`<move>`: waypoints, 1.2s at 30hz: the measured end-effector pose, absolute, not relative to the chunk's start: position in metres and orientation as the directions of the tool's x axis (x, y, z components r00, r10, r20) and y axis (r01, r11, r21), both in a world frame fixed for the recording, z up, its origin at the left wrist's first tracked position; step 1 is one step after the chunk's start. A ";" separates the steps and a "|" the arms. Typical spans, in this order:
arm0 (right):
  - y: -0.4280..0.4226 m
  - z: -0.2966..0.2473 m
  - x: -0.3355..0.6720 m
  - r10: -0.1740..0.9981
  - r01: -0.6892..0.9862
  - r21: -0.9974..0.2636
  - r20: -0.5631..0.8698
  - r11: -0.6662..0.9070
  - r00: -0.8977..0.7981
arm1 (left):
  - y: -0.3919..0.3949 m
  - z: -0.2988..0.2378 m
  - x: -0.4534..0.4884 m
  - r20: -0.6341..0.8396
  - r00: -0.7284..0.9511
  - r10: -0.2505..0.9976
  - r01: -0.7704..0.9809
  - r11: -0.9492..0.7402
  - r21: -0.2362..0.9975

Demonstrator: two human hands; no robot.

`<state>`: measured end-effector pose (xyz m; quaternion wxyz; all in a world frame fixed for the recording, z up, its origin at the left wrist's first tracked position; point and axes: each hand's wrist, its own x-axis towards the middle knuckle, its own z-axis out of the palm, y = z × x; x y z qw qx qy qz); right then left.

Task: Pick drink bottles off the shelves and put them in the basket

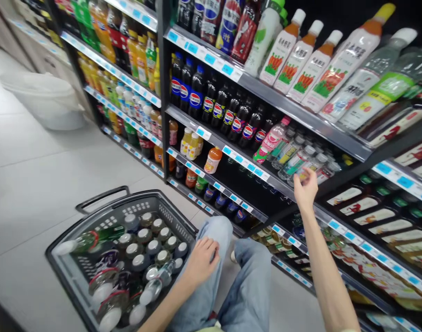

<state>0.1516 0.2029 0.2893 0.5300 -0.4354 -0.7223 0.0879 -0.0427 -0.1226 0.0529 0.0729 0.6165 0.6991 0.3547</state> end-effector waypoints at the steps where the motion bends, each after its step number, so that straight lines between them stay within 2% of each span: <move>1: 0.217 0.303 0.149 0.674 0.587 -0.503 0.732 0.634 -0.101 | -0.122 0.051 -0.044 0.356 -0.229 0.906 0.811 -0.024 0.585; 3: 0.243 0.322 0.145 0.615 0.672 -0.367 0.770 0.643 -0.169 | -0.121 0.049 -0.046 0.391 -0.227 0.892 0.808 -0.051 0.586; 5: 0.266 0.335 0.141 0.628 0.736 -0.303 0.750 0.605 -0.207 | -0.120 0.048 -0.048 0.410 -0.222 0.885 0.804 -0.071 0.590; 10: 0.298 0.349 0.135 0.705 0.804 -0.247 0.655 0.541 -0.273 | -0.118 0.050 -0.050 0.418 -0.208 0.884 0.806 -0.087 0.586; 15: 0.303 0.356 0.136 0.703 0.818 -0.227 0.657 0.528 -0.272 | -0.119 0.056 -0.048 0.412 -0.216 0.885 0.814 -0.070 0.576; 19: 0.300 0.355 0.138 0.700 0.796 -0.277 0.673 0.538 -0.239 | -0.119 0.058 -0.048 0.414 -0.209 0.886 0.819 -0.073 0.569; 27: 0.291 0.344 0.133 0.745 0.685 -0.467 0.645 0.559 -0.167 | -0.118 0.059 -0.050 0.471 -0.199 0.859 0.826 -0.111 0.552; 31: 0.285 0.341 0.130 0.778 0.589 -0.602 0.623 0.539 -0.075 | -0.118 0.062 -0.050 0.453 -0.212 0.866 0.799 -0.113 0.591; 36: 0.235 0.326 0.129 0.700 0.464 -0.613 0.714 0.640 -0.022 | -0.120 0.065 -0.052 0.415 -0.261 0.872 0.706 -0.121 0.698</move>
